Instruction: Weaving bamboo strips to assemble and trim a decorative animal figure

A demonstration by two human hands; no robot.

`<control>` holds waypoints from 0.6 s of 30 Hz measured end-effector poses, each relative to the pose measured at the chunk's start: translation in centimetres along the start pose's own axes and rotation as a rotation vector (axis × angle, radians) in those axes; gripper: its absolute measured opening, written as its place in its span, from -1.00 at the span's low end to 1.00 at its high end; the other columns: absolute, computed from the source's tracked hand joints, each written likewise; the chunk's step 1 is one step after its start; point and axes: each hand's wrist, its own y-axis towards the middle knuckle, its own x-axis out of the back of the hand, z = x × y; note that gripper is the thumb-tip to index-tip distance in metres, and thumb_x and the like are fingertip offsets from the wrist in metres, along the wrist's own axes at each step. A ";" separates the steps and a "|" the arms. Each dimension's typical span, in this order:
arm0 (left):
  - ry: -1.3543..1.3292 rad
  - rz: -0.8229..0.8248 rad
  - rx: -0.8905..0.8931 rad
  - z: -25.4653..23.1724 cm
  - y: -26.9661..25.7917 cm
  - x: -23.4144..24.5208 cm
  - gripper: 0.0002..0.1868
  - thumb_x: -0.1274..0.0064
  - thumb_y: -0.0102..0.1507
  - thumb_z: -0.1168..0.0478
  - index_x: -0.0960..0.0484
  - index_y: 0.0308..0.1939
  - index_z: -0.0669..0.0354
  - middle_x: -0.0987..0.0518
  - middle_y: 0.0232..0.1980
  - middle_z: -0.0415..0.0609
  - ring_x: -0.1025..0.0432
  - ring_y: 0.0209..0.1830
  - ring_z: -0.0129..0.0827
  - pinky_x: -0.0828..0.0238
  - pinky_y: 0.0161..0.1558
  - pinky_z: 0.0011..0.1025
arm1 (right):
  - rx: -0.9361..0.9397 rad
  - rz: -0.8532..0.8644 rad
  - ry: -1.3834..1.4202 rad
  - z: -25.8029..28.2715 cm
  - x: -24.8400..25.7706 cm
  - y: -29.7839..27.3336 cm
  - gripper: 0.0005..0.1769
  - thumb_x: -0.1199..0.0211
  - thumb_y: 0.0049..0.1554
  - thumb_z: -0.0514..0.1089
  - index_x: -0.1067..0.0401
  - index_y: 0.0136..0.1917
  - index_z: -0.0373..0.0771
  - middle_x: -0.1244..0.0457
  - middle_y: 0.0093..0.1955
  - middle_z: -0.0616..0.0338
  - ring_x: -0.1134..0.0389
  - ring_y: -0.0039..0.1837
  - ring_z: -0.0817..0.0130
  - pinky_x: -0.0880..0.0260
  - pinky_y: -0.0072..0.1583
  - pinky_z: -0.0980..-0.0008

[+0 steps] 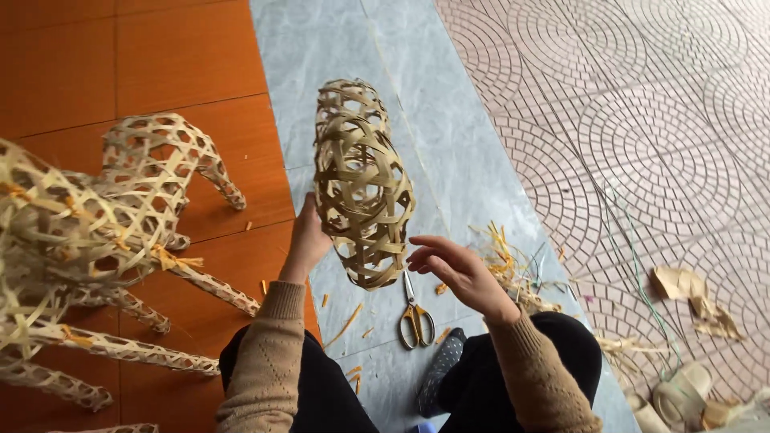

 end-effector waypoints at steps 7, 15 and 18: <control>0.076 0.033 -0.031 -1.1 -0.7 0.2 -0.51 -0.05 0.20 0.46 -0.26 0.18 0.26 -0.38 0.20 0.37 -0.36 0.14 0.32 -0.47 0.00 0.12 | -0.165 -0.139 0.560 5.2 -7.2 2.9 -0.22 0.20 0.29 0.17 0.21 0.54 -0.41 -0.09 0.36 -0.45 -0.18 0.36 -0.26 -0.23 0.27 -0.24; 0.285 0.100 0.014 0.6 0.2 -1.7 -0.26 0.24 0.14 0.65 0.11 0.40 0.56 -0.05 0.34 0.65 -0.44 -0.03 0.37 -0.58 -0.34 -0.04 | -0.367 -0.321 0.852 6.0 -8.8 6.2 -0.32 0.13 0.20 0.25 -0.11 0.46 -0.12 -0.12 0.39 -0.24 -0.24 0.28 -0.29 -0.24 0.19 -0.35; 0.230 0.094 -0.025 1.4 0.1 -2.2 -0.18 0.19 0.11 0.69 0.17 0.41 0.55 0.05 0.35 0.72 -0.43 -0.04 0.43 -0.56 -0.40 0.01 | -0.368 -0.323 0.864 6.5 -8.4 7.2 -0.32 0.14 0.19 0.29 -0.19 0.41 -0.14 -0.18 0.32 -0.27 -0.30 0.20 -0.28 -0.33 0.12 -0.34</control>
